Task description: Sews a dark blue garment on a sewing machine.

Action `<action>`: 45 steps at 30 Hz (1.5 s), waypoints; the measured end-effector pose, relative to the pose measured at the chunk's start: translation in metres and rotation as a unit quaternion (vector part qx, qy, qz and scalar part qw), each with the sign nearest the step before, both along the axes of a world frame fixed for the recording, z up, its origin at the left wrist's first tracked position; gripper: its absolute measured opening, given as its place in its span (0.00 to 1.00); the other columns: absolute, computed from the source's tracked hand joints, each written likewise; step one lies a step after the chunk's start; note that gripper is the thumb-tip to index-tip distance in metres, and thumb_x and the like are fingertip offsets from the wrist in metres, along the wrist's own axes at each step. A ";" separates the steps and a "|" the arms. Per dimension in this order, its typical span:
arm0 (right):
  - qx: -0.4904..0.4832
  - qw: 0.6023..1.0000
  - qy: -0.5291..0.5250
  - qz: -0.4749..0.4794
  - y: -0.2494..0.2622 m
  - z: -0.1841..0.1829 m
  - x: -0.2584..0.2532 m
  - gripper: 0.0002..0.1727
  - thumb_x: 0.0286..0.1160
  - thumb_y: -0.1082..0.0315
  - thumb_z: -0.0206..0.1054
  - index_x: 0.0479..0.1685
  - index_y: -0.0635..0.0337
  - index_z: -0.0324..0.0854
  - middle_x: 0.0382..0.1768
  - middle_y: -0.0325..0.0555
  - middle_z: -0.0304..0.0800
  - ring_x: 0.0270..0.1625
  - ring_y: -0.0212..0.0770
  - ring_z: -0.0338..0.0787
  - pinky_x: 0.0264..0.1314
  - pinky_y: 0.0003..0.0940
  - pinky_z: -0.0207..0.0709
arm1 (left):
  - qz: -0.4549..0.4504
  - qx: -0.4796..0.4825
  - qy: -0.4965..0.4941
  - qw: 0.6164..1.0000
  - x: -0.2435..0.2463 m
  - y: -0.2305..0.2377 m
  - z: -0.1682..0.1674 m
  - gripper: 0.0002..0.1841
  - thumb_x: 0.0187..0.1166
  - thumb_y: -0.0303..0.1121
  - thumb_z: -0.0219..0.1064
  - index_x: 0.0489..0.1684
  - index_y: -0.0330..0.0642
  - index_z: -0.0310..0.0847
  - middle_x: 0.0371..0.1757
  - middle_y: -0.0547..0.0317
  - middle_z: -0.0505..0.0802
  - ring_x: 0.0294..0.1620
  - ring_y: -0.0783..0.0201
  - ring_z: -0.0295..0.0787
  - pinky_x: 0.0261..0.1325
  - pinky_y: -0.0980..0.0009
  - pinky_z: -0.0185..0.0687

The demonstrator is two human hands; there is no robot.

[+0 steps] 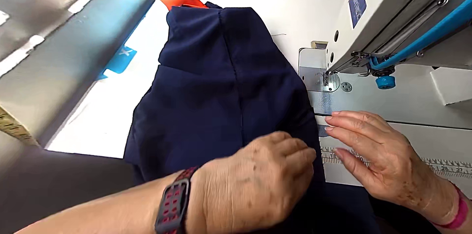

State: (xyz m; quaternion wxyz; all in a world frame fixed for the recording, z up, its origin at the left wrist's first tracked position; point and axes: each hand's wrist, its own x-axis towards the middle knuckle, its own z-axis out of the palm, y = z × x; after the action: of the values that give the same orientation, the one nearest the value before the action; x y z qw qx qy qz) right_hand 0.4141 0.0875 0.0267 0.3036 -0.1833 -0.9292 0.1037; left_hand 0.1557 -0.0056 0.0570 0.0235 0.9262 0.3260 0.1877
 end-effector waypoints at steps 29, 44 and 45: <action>-0.009 1.000 0.015 -0.019 -0.090 -0.051 0.011 0.23 0.88 0.44 0.56 0.59 0.49 0.88 0.61 0.38 0.93 0.72 0.38 0.83 0.81 0.38 0.62 | -0.031 -0.048 0.020 0.998 -0.032 0.091 -0.062 0.52 0.73 0.81 0.41 0.80 0.47 0.79 0.86 0.47 0.76 0.89 0.46 0.66 0.89 0.46 0.58; 0.005 0.997 -0.034 -0.073 -0.072 -0.062 0.032 0.31 0.82 0.29 0.50 0.71 0.33 0.84 0.63 0.43 0.83 0.68 0.43 0.76 0.72 0.43 0.60 | 0.039 -0.025 0.044 0.998 -0.017 0.067 -0.063 0.58 0.73 0.80 0.41 0.89 0.34 0.62 0.89 0.42 0.70 0.92 0.45 0.61 0.89 0.43 0.56; 0.006 0.997 -0.032 -0.069 -0.072 -0.063 0.032 0.31 0.83 0.30 0.51 0.71 0.33 0.84 0.63 0.43 0.83 0.69 0.43 0.76 0.72 0.43 0.60 | 0.039 -0.028 0.048 0.998 -0.018 0.067 -0.063 0.58 0.73 0.80 0.41 0.89 0.32 0.61 0.90 0.43 0.69 0.92 0.45 0.60 0.89 0.43 0.55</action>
State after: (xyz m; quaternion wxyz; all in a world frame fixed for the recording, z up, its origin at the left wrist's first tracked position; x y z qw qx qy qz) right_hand 0.4463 0.0155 -0.0361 0.2817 -0.2482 -0.9241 0.0711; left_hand 0.1381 0.0611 -0.0059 0.0266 0.9196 0.3679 0.1348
